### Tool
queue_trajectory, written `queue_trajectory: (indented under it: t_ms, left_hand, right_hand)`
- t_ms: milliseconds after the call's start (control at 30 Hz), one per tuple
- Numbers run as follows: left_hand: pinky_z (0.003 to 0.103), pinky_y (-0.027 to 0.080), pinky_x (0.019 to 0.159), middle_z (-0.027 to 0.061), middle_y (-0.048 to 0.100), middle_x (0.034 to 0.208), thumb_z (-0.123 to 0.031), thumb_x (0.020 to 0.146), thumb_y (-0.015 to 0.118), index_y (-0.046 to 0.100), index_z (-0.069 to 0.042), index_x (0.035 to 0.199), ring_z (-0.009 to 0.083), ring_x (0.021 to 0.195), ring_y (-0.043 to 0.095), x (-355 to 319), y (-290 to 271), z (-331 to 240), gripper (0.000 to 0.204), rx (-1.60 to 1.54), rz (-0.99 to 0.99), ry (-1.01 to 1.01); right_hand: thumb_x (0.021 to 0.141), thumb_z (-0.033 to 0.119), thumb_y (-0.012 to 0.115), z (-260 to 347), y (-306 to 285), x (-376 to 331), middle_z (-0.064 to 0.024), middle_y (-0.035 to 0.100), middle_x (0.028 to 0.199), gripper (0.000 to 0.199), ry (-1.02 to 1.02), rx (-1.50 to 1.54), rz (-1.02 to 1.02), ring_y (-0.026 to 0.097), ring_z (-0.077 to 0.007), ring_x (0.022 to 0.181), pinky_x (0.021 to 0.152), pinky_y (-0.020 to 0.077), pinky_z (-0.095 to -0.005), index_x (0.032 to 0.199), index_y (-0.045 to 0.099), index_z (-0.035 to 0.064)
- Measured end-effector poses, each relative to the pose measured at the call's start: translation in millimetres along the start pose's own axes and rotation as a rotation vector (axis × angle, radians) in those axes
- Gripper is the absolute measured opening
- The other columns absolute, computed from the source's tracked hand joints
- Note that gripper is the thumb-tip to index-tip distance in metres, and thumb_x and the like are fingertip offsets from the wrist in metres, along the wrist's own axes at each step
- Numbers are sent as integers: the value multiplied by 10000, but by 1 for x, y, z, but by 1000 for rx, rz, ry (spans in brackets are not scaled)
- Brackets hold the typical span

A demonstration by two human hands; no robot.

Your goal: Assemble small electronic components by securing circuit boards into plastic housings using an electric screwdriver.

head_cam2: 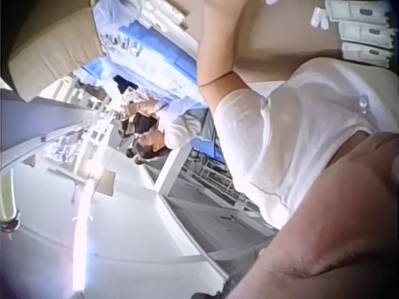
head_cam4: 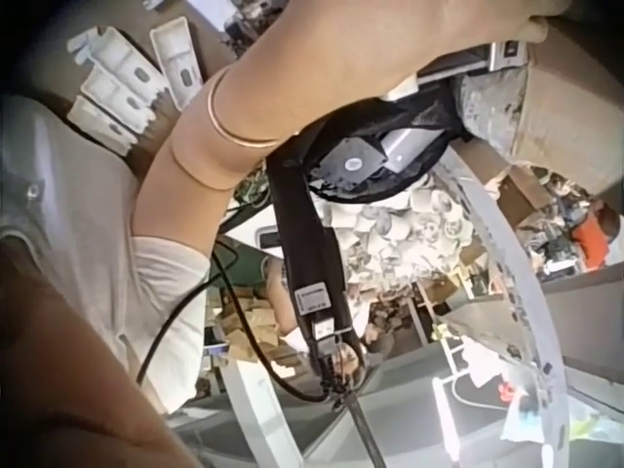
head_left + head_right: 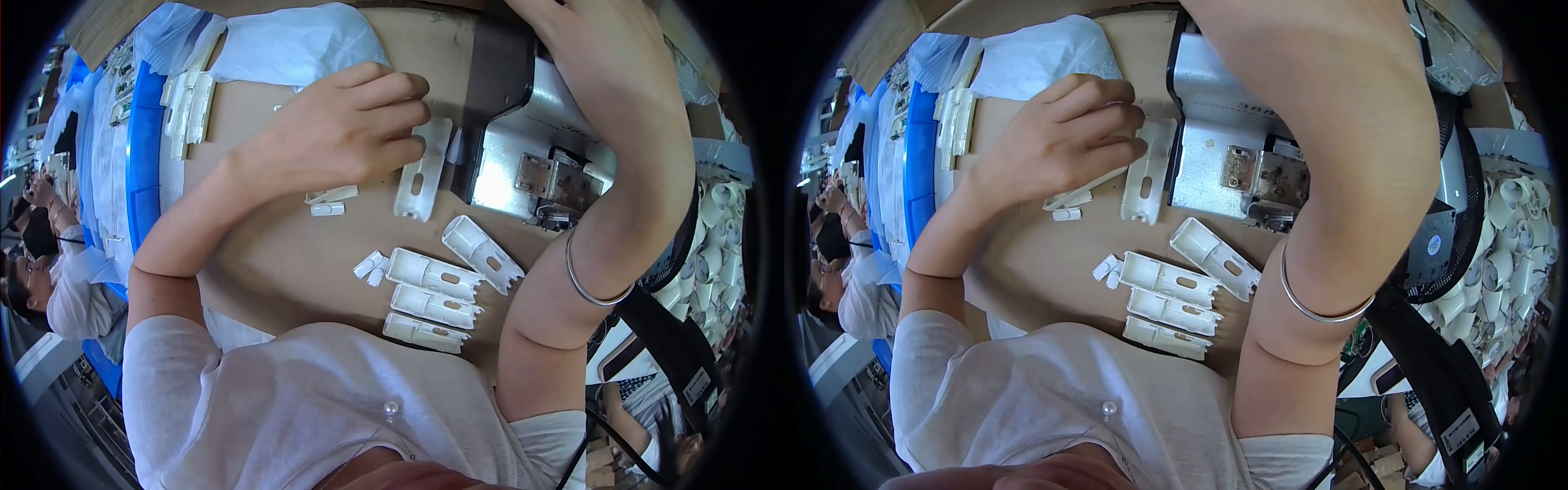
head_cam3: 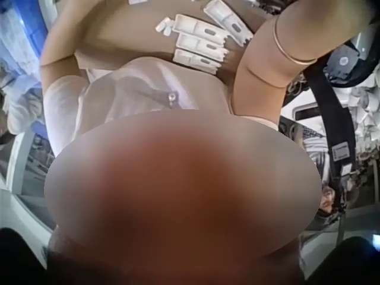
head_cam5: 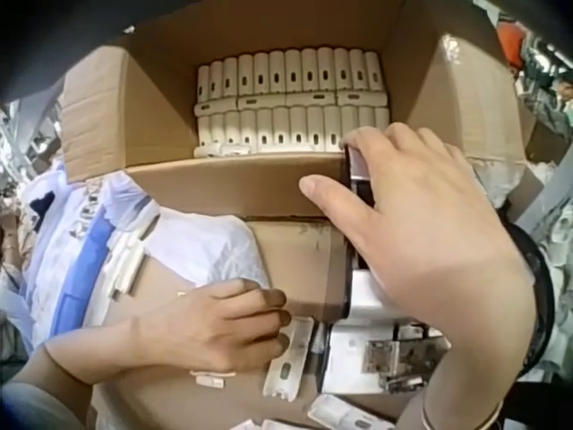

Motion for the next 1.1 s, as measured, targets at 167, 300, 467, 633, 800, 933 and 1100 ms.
queue_trajectory:
  t_ms: [167, 300, 467, 633, 800, 933, 1100]
  left_hand:
    - [381, 497, 956, 32, 694, 1105, -107, 855, 730, 733, -98, 1002, 256, 1094, 623, -22, -32, 4, 147, -2, -105, -144]
    - [363, 493, 896, 32, 688, 1016, -99, 845, 771, 744, -71, 965, 249, 972, 628, -69, -74, -8, 127, -219, -41, -388]
    - [333, 488, 800, 29, 674, 975, -105, 848, 791, 763, -67, 978, 222, 869, 594, -109, -69, -37, 139, -474, 242, -507]
    - [319, 487, 750, 25, 666, 944, -109, 856, 790, 769, -72, 998, 202, 816, 582, -109, -63, -43, 149, -418, 195, -616]
    - [311, 491, 717, 21, 663, 943, -118, 872, 784, 769, -78, 1032, 194, 790, 584, -96, -46, -33, 166, -270, 96, -601]
    - [306, 492, 704, 22, 661, 955, -123, 883, 779, 764, -83, 1057, 192, 784, 590, -92, -31, -28, 179, -145, 93, -581]
    - [302, 496, 702, 23, 661, 963, -120, 894, 774, 753, -88, 1064, 187, 783, 598, -87, -27, -31, 175, -168, 32, -655]
  right_hand:
    - [1050, 368, 570, -11, 2, 6, -150, 651, 1076, 436, 1, -13, 17, 575, -296, 1035, 987, 435, -381, 1194, 655, -34]
    - [1049, 372, 577, -21, 2, 11, -146, 648, 1088, 442, -19, -33, -2, 575, -296, 1037, 973, 442, -381, 1214, 651, -31]
    - [1048, 374, 581, -18, 8, 13, -144, 646, 1097, 446, -69, -37, -29, 575, -296, 1039, 966, 446, -382, 1225, 649, -29]
    - [1048, 374, 582, -10, 11, 17, -146, 646, 1103, 448, -162, -22, -97, 575, -296, 1040, 963, 448, -383, 1227, 648, -30]
    - [1048, 375, 583, -16, 6, 13, -147, 645, 1109, 449, -193, -24, -182, 575, -297, 1042, 960, 450, -385, 1229, 647, -32]
    - [1048, 375, 585, -20, 8, 12, -148, 644, 1113, 451, -226, -20, -241, 575, -297, 1043, 958, 451, -386, 1231, 646, -32]
    - [1048, 376, 586, -15, 13, 13, -150, 644, 1119, 453, -302, -4, -308, 576, -298, 1045, 955, 453, -388, 1233, 645, -33]
Point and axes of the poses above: each hand's wrist, its own x-axis towards the middle knuckle, its own y-axis out of the palm, z = x × y, the point moved 2 cm from there along x, towards the middle knuckle
